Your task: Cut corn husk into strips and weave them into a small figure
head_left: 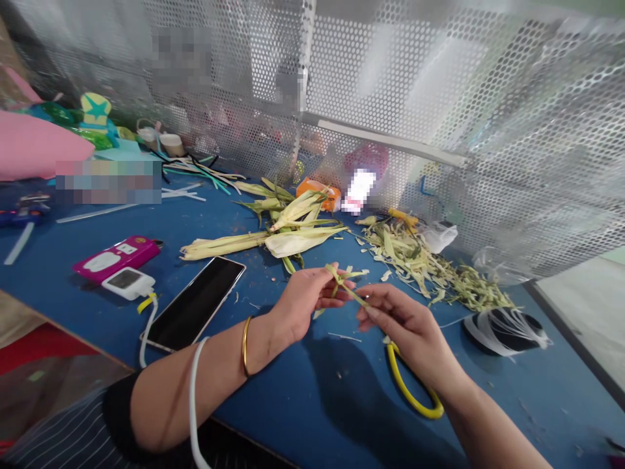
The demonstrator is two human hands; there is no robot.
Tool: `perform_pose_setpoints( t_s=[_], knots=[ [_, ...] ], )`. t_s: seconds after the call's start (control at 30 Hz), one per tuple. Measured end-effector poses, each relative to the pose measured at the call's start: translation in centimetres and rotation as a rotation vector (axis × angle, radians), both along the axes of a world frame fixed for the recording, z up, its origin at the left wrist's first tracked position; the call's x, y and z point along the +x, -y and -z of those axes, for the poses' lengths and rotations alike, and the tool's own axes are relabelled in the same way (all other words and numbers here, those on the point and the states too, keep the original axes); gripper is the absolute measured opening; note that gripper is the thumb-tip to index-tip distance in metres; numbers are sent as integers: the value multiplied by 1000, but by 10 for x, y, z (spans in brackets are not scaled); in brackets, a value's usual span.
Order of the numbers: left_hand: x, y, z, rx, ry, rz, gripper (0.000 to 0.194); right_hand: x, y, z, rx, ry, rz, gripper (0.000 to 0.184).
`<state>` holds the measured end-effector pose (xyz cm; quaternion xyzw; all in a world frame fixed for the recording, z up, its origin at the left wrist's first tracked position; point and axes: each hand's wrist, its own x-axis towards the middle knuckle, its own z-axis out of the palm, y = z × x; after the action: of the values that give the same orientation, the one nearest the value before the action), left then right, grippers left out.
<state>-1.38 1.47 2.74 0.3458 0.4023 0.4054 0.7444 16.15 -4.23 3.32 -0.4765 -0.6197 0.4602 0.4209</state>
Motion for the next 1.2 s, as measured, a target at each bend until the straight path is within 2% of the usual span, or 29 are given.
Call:
perform_pose_setpoints(
  t_s=[0.07,0.13,0.2,0.33,0.4,0.5,0.63,0.87,1.03,1.2],
  knots=[
    [1,2,1,13,-54,61,30,2,2,-2,-33,-63,-80,21],
    [2,5,3,43,-89,158,31,4,3,-2,-21,-93,-100,19],
    [3,8,4,70,-114,262,30,3,3,1,99,-24,-40,16],
    [2,12,4,54,-184,408,26,-1,0,9,421,275,196,13],
    [2,13,3,59,-176,475,27,-3,-2,14,449,366,255,16],
    [1,13,1,64,-130,549,29,-6,-2,23,351,453,296,18],
    [1,13,3,49,-141,523,25,-9,0,31,259,544,329,28],
    [4,15,5,14,-172,388,24,-10,-2,29,311,594,465,34],
    [6,18,3,80,-113,391,17,-10,-5,26,299,576,527,41],
    [11,22,9,148,-188,300,14,-12,-6,27,192,528,508,43]
  ],
)
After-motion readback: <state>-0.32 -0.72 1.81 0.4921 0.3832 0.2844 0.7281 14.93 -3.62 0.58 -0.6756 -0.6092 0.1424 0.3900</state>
